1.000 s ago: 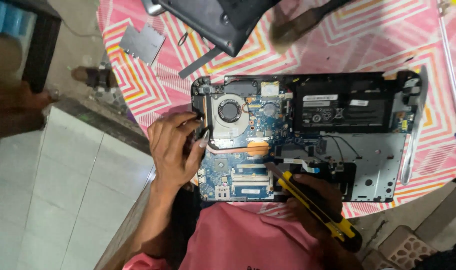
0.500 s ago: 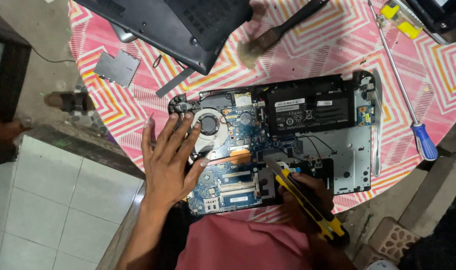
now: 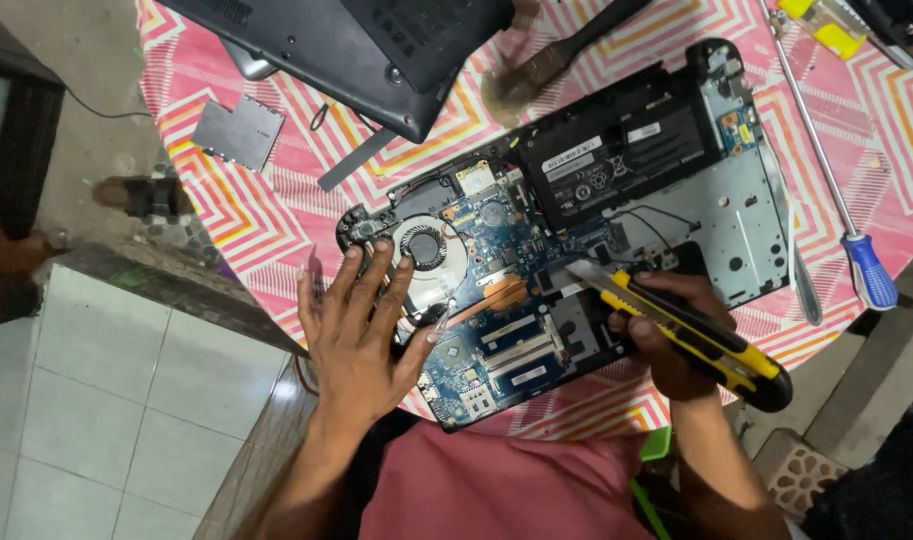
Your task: The person uses a screwdriver to remove screws from the bottom cover of a laptop and sets the cover aside. They then use a yellow utility knife to scrape and clean the internal components, including the cooling fan and motherboard area.
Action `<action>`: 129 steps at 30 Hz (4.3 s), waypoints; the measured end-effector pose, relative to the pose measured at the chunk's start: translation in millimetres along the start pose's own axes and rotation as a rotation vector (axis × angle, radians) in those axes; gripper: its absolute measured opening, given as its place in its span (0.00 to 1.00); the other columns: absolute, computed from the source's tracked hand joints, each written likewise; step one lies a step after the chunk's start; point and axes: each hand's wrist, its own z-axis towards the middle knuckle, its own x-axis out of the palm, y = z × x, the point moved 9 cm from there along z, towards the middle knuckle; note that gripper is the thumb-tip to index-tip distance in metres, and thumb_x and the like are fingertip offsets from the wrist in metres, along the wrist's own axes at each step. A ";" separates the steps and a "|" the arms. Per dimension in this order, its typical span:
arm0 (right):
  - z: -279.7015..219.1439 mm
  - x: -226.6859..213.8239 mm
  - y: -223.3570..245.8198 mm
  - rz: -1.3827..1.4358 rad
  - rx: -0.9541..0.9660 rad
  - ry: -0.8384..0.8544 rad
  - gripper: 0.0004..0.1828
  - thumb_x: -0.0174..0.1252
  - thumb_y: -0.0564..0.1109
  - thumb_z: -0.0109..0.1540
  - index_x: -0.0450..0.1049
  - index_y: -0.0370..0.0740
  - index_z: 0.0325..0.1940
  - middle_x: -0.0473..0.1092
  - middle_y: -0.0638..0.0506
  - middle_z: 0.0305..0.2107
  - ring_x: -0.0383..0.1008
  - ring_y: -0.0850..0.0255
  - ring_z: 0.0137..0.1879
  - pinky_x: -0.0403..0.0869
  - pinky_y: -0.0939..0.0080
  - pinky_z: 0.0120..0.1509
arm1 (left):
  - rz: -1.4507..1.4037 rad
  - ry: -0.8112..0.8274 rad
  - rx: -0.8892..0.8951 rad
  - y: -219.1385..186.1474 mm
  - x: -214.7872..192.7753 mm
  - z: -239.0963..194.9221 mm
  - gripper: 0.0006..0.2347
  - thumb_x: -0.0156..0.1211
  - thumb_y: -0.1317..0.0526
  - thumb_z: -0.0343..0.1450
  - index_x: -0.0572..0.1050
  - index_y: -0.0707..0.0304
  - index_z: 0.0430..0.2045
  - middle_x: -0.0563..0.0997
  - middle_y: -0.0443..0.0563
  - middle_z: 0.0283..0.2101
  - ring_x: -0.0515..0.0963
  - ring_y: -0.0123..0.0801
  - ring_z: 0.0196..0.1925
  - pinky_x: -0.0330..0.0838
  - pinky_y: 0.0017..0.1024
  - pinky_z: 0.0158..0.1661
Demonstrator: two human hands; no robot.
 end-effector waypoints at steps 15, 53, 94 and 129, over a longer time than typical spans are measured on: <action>50.8 4.1 13.5 0.158 -0.086 0.103 0.29 0.60 0.54 0.63 0.60 0.36 0.60 0.68 0.38 0.41 0.72 0.58 0.34 0.77 0.64 0.39 | -0.057 -0.037 -0.011 -3.5 2.7 -5.6 0.18 0.54 0.46 0.74 0.77 0.58 0.50 0.76 0.52 0.58 0.70 0.45 0.63 0.52 0.50 0.66; -172.1 -73.2 -94.3 -0.730 0.481 0.415 0.32 0.77 0.57 0.39 0.77 0.39 0.40 0.78 0.49 0.40 0.82 0.58 0.45 0.77 0.62 0.52 | -0.390 0.324 0.461 -78.8 33.3 -19.1 0.24 0.44 0.43 0.78 0.69 0.60 0.61 0.73 0.52 0.64 0.71 0.37 0.67 0.52 0.45 0.68; -98.9 14.1 30.4 -0.921 -0.141 0.417 0.23 0.66 0.50 0.53 0.78 0.53 0.52 0.75 0.51 0.43 0.78 0.55 0.40 0.74 0.54 0.37 | -0.221 0.191 0.537 -88.2 32.8 -32.7 0.25 0.52 0.37 0.76 0.77 0.58 0.53 0.78 0.51 0.59 0.73 0.40 0.65 0.56 0.43 0.67; -84.9 22.9 46.9 -0.826 -0.208 0.460 0.22 0.66 0.47 0.56 0.76 0.45 0.54 0.76 0.47 0.46 0.79 0.58 0.42 0.76 0.59 0.41 | -0.320 0.174 0.507 -85.3 32.9 -29.1 0.29 0.46 0.31 0.72 0.76 0.60 0.39 0.78 0.53 0.58 0.79 0.39 0.60 0.55 0.44 0.64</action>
